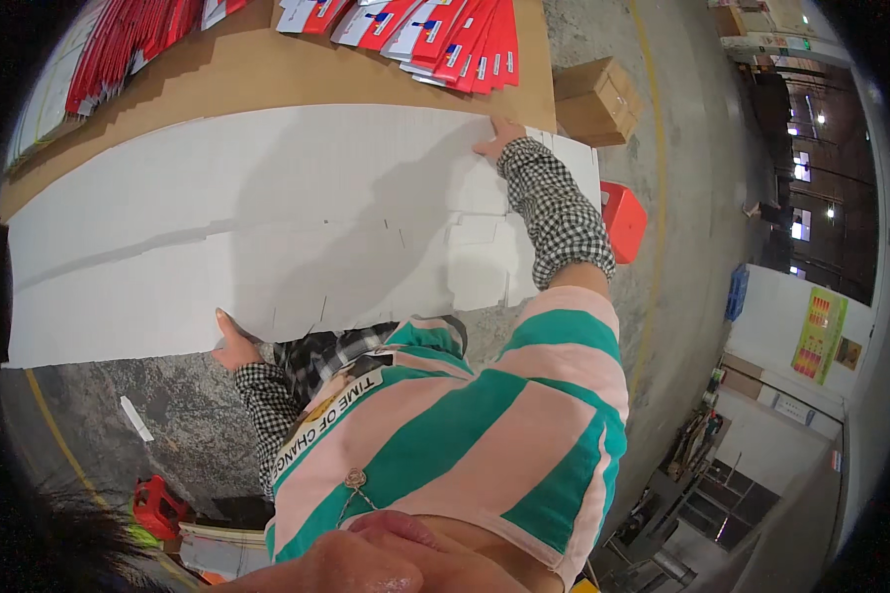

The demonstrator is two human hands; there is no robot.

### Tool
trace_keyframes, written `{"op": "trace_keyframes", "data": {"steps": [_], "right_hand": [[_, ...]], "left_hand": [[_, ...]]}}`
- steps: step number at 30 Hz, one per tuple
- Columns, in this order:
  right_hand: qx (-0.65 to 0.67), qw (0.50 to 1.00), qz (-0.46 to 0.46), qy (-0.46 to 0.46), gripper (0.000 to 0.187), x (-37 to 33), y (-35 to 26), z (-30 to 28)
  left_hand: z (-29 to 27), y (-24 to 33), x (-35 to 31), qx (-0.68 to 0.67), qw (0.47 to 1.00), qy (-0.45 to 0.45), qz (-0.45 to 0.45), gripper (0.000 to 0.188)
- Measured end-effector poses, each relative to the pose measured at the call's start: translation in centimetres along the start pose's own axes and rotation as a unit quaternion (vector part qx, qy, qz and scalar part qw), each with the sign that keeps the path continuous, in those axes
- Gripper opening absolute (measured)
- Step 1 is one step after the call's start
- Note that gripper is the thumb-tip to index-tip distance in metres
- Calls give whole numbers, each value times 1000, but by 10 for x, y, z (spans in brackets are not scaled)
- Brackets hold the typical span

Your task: The person folds a large white corrugated cardboard sheet on a work table. They align the sheet, fold it along pre-scored lines, and press the creases to flatten the material. The person then stacks the folded piece with other similar items.

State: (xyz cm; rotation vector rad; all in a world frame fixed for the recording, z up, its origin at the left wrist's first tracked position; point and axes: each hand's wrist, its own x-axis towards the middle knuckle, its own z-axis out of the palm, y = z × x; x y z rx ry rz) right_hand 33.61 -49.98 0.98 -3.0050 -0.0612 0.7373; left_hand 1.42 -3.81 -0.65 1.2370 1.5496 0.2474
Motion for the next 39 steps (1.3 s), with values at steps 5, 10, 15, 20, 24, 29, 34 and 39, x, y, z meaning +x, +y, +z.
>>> {"op": "trace_keyframes", "data": {"steps": [5,10,15,20,24,29,34,39], "right_hand": [[-90,989,121,-3,86,-17,-33,-19],[-209,973,92,-27,84,-30,-51,-53],[-280,950,104,-94,87,-18,-50,-61],[-270,960,60,47,68,-10,-54,-45],[-135,976,-95,142,49,-9,-125,-16],[251,928,-273,-44,46,-72,-272,36],[148,924,-350,-45,44,-98,-339,59],[154,928,-276,-197,49,-104,-358,34]], "left_hand": [[-4,-5,4,-7,999,-15,45,80],[-5,-6,4,34,999,6,31,82],[0,6,-6,48,998,5,33,82],[1,-7,6,38,998,11,43,75],[-1,-36,34,-40,998,-18,45,62],[-7,-2,9,27,997,17,77,70],[-10,-6,12,3,996,10,94,79],[-10,-3,8,-18,996,18,86,76]]}}
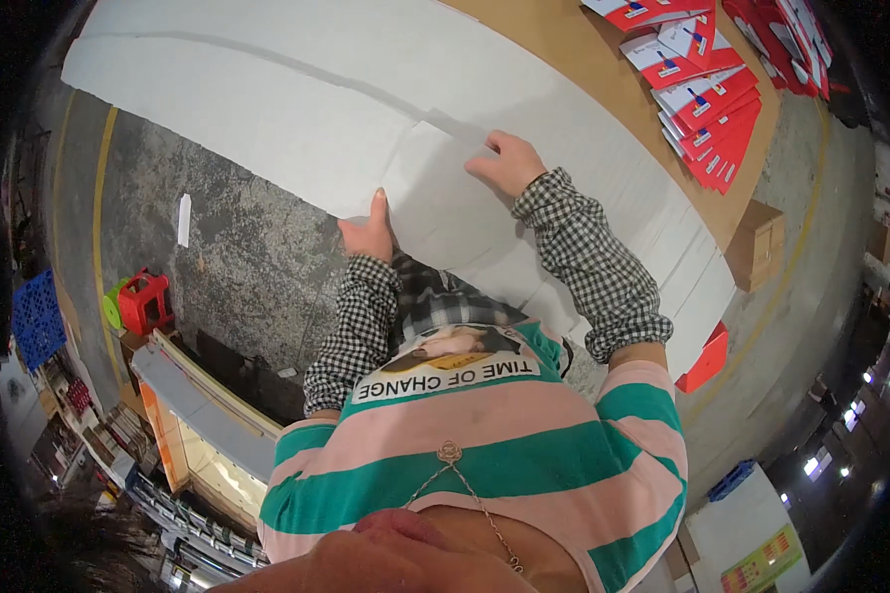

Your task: The person folds a large white corrugated cardboard sheet on a work table. They align the sheet, fold it along pre-scored lines, and press the creases to flatten the material. The person then stacks the folded piece with other similar items.

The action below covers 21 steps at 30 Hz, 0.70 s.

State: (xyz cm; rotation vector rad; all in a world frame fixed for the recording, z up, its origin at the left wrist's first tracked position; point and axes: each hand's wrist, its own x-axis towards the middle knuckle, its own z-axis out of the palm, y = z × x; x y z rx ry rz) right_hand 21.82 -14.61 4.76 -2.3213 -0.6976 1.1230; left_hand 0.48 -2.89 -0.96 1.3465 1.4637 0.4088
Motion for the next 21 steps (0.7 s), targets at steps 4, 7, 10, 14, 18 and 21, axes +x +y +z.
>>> {"op": "trace_keyframes", "data": {"steps": [4,7,10,14,18,21], "right_hand": [[18,1000,-21,-12,51,7,14,5],[56,997,-33,-32,51,14,25,7],[27,999,-23,-22,52,20,39,13],[53,998,-4,-45,53,14,23,10],[41,999,-13,-10,50,20,43,20],[41,998,-41,27,39,19,44,22]], "left_hand": [[3,0,1,-19,1000,7,-3,76],[2,4,-1,-14,1000,2,-10,76],[2,6,-1,-11,1000,-14,-1,78],[0,5,1,-13,1000,-9,-4,76],[1,2,2,-18,1000,-22,-1,76],[2,1,2,-25,999,-30,-12,79]]}}
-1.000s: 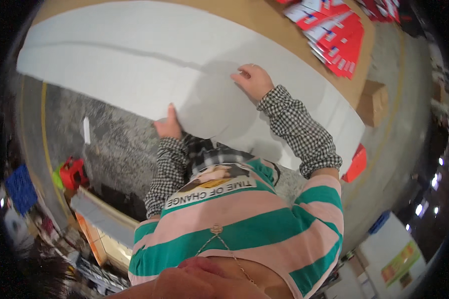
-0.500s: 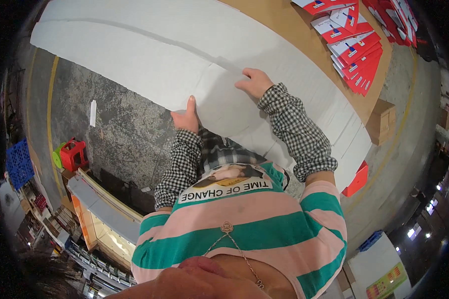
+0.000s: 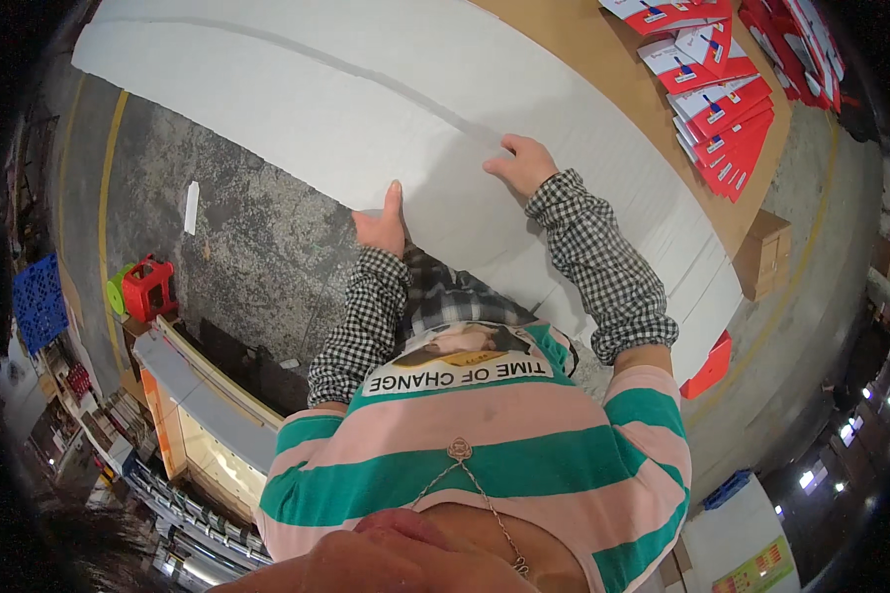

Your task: The person folds a large white corrugated cardboard sheet on a work table. They align the sheet, fold it along pre-scored lines, and press the creases to flatten the material. The person then stacks the folded piece with other similar items.

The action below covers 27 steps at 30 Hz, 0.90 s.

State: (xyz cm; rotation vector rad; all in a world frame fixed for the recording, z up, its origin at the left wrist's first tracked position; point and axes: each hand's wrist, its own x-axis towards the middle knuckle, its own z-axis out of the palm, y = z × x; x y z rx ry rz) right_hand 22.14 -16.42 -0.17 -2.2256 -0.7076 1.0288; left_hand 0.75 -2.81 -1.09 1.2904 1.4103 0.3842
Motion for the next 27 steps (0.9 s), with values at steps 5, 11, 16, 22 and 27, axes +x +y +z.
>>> {"op": "trace_keyframes", "data": {"steps": [5,11,16,22,27], "right_hand": [[-2,1000,-17,6,36,-4,-9,-5],[-50,999,-6,-6,40,1,-5,-8],[-123,987,71,-79,35,-9,12,-33],[102,990,-82,-45,31,-21,14,-82],[39,969,-216,-112,34,0,-16,-77]], "left_hand": [[3,-23,8,-35,999,-11,29,81],[1,-23,4,-59,995,-81,15,79],[1,-16,11,-13,994,-101,32,64],[13,-19,9,110,970,-177,-129,58],[23,-76,27,138,977,-160,-29,61]]}}
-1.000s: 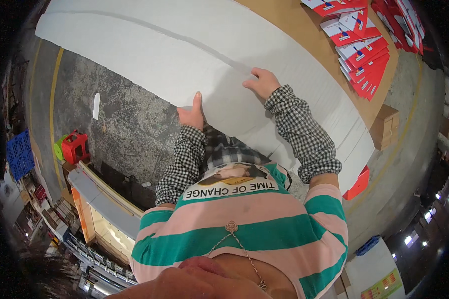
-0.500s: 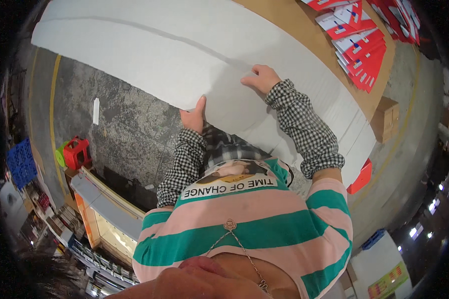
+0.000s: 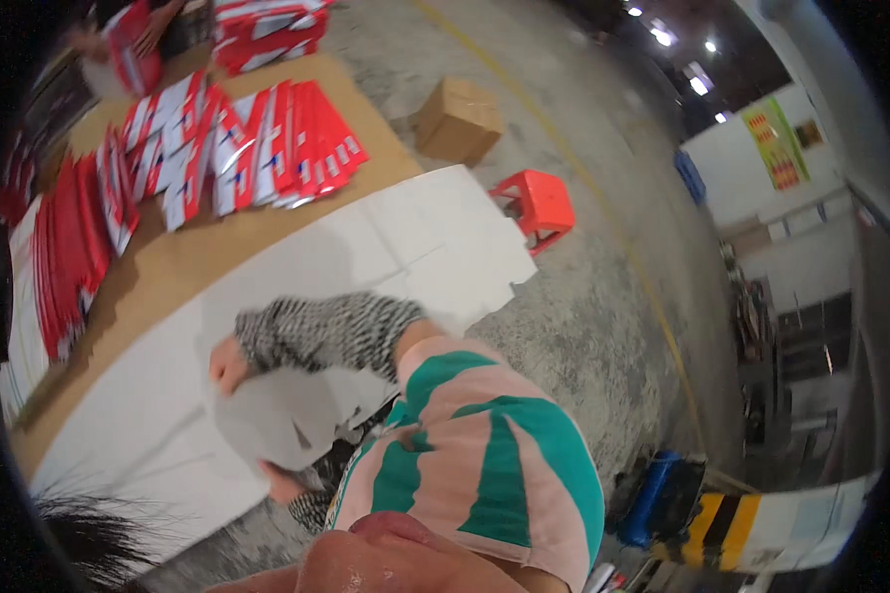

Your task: The person folds a large white corrugated cardboard sheet on a work table. They align the sheet, fold it along pre-scored lines, and press the creases to flatten the material. The person then stacks the folded piece with other similar items.

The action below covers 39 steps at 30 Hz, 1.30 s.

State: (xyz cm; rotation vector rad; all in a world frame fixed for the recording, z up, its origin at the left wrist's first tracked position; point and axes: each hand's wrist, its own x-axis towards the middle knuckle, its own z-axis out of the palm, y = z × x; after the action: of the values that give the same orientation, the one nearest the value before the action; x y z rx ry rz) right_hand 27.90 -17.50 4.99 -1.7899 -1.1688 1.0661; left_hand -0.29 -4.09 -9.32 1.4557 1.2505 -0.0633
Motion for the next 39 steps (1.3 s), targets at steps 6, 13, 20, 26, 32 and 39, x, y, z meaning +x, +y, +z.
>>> {"op": "trace_keyframes", "data": {"steps": [6,13,20,26,32,39], "right_hand": [[-115,978,175,11,24,46,56,65],[-22,987,159,26,16,30,53,51],[116,990,50,54,20,-3,14,32],[177,982,49,46,30,-6,7,31],[72,968,199,133,43,-16,17,32],[47,971,202,122,39,-13,41,39]], "left_hand": [[2,61,-52,68,995,37,-63,65],[7,36,-37,-8,998,35,-46,68],[-26,81,-71,107,986,95,87,54],[-38,92,-73,-181,950,-227,117,28],[2,116,-77,-279,942,-173,64,22],[7,114,-68,-261,959,-94,49,20]]}}
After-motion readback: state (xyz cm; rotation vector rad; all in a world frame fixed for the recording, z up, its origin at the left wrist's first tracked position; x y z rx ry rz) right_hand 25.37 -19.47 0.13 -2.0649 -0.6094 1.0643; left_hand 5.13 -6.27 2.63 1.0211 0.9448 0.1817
